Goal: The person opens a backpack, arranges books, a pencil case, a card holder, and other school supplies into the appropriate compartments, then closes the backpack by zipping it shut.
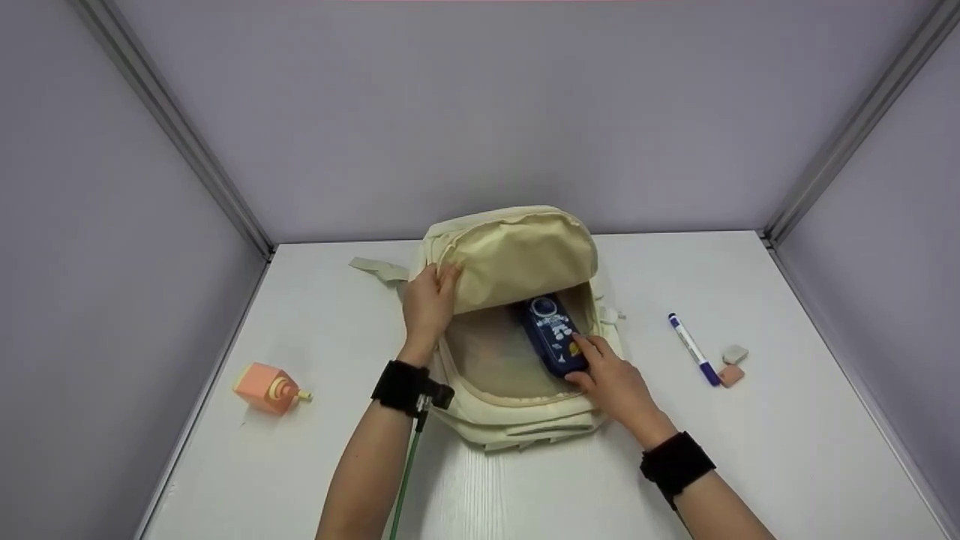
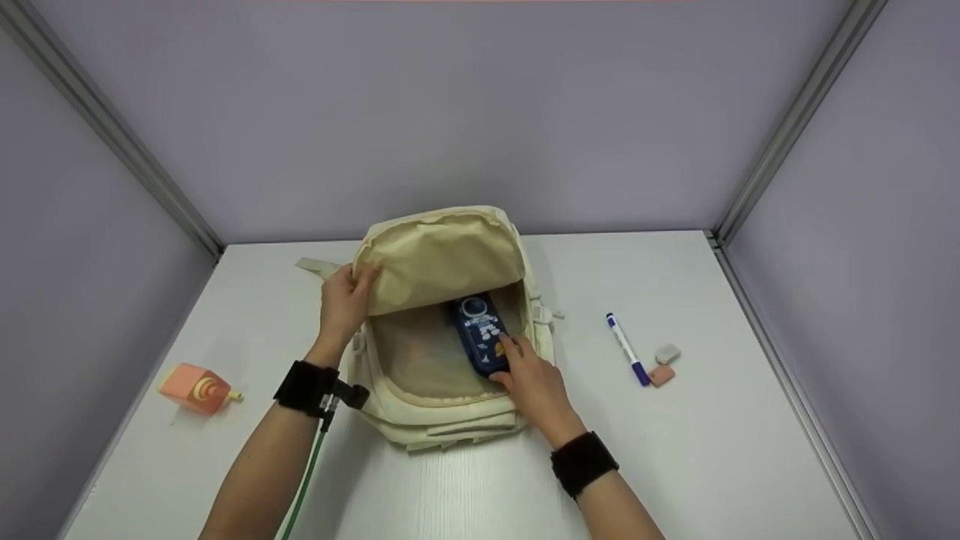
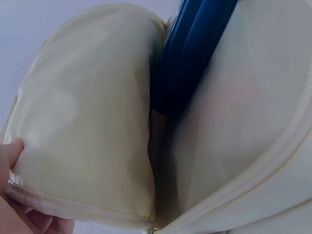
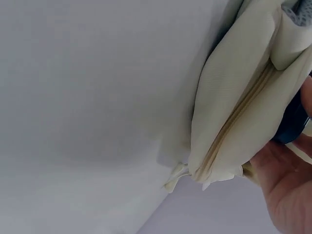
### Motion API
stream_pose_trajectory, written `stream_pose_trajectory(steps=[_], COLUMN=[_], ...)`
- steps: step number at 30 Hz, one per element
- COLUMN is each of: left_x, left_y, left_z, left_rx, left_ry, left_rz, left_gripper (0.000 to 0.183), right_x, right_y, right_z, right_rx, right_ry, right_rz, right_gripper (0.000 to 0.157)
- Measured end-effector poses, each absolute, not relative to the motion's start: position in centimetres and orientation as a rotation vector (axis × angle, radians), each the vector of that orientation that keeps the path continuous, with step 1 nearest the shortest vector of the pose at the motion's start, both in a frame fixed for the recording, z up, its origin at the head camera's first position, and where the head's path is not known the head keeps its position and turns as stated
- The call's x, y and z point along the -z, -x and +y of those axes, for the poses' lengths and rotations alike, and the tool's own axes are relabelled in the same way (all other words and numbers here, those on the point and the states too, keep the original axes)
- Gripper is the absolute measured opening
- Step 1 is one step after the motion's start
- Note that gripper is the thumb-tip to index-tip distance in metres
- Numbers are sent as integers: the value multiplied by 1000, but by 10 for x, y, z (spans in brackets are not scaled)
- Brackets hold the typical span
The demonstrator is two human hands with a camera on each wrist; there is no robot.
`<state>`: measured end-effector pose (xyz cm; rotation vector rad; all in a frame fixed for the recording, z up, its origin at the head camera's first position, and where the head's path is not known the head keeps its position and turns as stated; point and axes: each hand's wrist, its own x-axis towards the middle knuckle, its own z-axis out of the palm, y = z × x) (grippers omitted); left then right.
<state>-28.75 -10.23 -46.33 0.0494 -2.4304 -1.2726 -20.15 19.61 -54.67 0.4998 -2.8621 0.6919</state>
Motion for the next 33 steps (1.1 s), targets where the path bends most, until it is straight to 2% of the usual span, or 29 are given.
stream_pose_trajectory(steps=[14, 21, 27, 33], left_x=[463, 463, 462, 464], left_y=[287, 287, 287, 286], left_z=[-102, -102, -103, -102], left_rx=[1318, 1306, 1308, 1338], left_ry=[-50, -49, -52, -44], left_rz=[-2443, -2446, -2446, -2445], left_gripper=[36, 38, 39, 38], right_x=[542, 545, 547, 542], right_y=[224, 232, 239, 241], right_z=[180, 172, 164, 165], right_rx=[-405, -313, -225, -295], right_ry=[-487, -315, -214, -156], right_rz=[-2815, -2869, -2921, -3014], right_gripper=[65, 78, 65, 71])
